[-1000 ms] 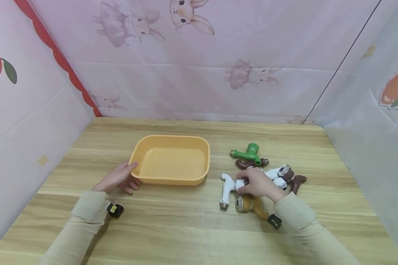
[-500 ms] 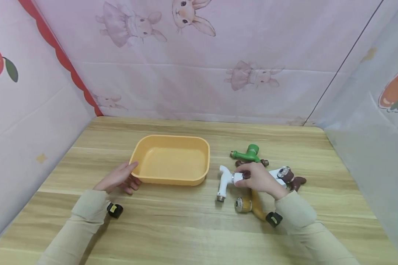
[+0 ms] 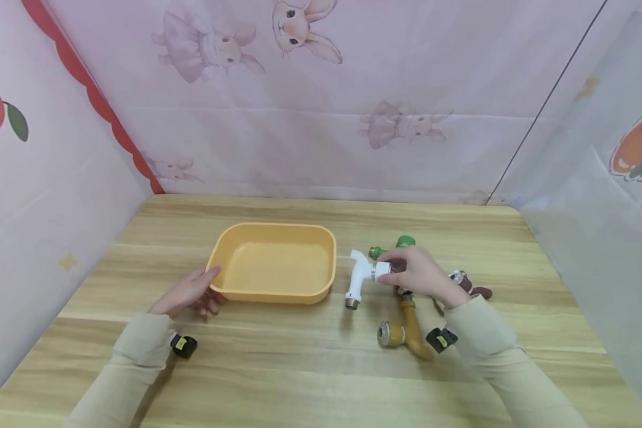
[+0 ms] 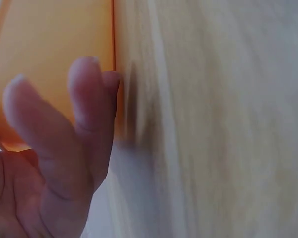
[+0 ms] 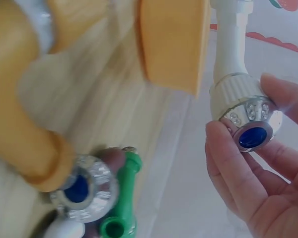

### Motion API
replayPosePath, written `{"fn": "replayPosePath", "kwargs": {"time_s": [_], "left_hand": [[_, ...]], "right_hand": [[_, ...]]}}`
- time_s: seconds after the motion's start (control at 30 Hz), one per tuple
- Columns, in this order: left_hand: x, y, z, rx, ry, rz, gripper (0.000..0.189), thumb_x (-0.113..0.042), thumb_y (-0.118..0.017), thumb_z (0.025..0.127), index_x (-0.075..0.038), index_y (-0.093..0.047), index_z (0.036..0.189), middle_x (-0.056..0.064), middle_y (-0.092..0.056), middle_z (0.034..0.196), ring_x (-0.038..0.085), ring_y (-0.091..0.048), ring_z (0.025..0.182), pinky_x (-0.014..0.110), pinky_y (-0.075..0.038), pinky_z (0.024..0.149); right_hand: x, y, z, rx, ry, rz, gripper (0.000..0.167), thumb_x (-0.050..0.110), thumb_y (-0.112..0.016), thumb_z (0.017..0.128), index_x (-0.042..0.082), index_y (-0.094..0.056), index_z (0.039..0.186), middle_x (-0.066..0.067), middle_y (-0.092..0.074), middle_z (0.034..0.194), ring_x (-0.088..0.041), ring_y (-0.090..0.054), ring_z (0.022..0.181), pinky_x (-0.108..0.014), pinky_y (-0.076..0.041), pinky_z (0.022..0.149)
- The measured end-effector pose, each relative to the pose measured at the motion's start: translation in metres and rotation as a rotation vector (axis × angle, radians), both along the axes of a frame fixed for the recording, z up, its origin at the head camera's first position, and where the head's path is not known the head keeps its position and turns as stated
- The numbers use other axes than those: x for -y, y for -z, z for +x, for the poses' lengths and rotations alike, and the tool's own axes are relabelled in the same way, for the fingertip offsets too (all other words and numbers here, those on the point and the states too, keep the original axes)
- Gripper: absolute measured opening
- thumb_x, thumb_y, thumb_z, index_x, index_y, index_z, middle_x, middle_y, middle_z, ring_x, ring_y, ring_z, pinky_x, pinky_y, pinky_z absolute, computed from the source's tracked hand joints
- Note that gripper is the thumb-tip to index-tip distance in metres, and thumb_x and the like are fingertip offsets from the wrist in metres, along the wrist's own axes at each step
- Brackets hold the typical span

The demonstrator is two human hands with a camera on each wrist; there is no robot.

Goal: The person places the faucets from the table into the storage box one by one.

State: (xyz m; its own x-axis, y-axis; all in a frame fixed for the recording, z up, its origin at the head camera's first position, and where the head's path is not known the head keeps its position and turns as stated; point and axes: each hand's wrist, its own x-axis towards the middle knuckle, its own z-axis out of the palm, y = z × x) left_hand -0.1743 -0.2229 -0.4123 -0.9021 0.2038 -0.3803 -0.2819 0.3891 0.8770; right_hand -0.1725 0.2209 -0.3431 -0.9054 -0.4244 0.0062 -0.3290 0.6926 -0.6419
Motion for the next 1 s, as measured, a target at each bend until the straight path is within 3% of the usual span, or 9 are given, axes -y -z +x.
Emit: {"fn": "replayPosePath", "kwargs": {"time_s": [0.4,0.6,1.0], "left_hand": [[-0.004,-0.004,-0.002,0.003,-0.023,-0.037,0.047,-0.040,-0.027,0.099,0.003,-0.041,0.109,0.015,-0.059,0.078,0.019,-0.056,0.054,0.025,-0.045,0.045],[-0.005,-0.002,-0.001,0.001,-0.026,-0.033,0.048,-0.041,-0.026,0.099,0.003,-0.041,0.111,0.015,-0.060,0.078,0.020,-0.056,0.055,0.026,-0.045,0.044],[-0.007,0.002,-0.001,-0.005,-0.035,-0.029,0.045,-0.035,-0.023,0.099,0.004,-0.043,0.108,0.016,-0.060,0.077,0.019,-0.057,0.055,0.025,-0.045,0.045]], "right_hand": [[0.019,-0.010,-0.024,0.022,0.020,-0.032,0.037,0.022,-0.074,0.076,0.007,-0.065,0.108,-0.002,-0.063,0.090,-0.017,-0.056,0.083,-0.034,-0.048,0.075],[0.032,-0.017,-0.033,0.071,0.020,-0.057,0.036,0.023,-0.073,0.076,0.009,-0.064,0.108,-0.003,-0.063,0.091,-0.019,-0.055,0.080,-0.033,-0.046,0.070],[0.057,-0.019,-0.046,0.070,0.013,-0.081,0.034,0.025,-0.074,0.075,0.012,-0.066,0.105,-0.003,-0.063,0.086,-0.019,-0.054,0.072,-0.030,-0.045,0.063]]}}
